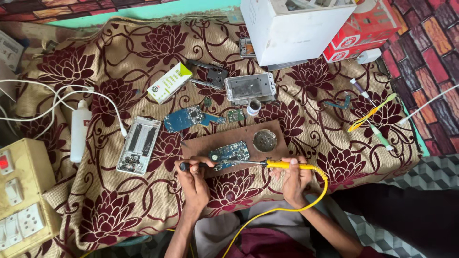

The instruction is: The person uses a soldering iron and a screwdriver to work on a small circuit board placed on a wooden board. They repeatedly apply heat to specific points on the board while holding it steady.

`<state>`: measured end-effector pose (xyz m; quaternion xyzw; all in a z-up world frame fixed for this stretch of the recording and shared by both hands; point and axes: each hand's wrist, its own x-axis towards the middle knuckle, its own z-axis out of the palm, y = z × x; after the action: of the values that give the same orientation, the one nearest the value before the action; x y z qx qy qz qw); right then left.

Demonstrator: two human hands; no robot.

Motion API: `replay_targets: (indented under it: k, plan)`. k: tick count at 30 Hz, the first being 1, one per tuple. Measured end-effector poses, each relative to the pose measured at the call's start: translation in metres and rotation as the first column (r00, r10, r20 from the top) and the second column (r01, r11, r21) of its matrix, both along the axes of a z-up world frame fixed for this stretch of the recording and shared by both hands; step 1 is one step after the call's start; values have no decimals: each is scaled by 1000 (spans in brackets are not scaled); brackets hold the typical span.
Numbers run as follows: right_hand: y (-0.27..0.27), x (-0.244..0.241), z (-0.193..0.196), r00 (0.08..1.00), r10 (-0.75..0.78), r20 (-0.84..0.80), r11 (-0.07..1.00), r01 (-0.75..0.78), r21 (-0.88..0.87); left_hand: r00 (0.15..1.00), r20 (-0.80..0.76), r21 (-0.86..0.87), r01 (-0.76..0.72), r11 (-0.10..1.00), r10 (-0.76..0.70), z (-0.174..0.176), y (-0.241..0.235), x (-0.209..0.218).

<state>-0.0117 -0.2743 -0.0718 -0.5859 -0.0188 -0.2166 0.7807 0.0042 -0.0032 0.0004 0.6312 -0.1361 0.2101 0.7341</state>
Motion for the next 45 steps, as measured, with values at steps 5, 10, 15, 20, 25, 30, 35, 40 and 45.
replay_targets:
  k: [5,10,15,20,25,30,35,40,45]
  plan:
    - [3,0,4,998,28,60,998,-31,57,997,-61,60,-48,997,52,-2,2,-1]
    - [4,0,6,999,12,50,999,-10,-43,999,48,17,7,1000,-8,-3,1,-1]
    - [3,-4,8,1000,17,-4,999,-17,-49,996,-86,4,-3,1000,4,-1,3,-4]
    - [3,-4,12,999,54,-4,998,-54,-42,999,-41,6,11,1000,-10,1,1,-6]
    - [3,-6,11,997,76,34,991,-72,-114,996,-92,-11,5,1000,-6,2,2,-6]
    - [3,-2,11,996,80,36,997,-79,-8,998,-56,10,-4,1000,4,4,2,-4]
    - [1,-3,9,997,36,61,998,-32,-55,995,-77,51,-54,997,58,3,2,-2]
    - [5,1,10,996,26,80,998,-21,-67,996,-45,96,-74,993,78,9,3,-1]
    - [5,-2,17,994,62,90,995,-55,-78,996,-46,100,-77,992,82,10,2,-3]
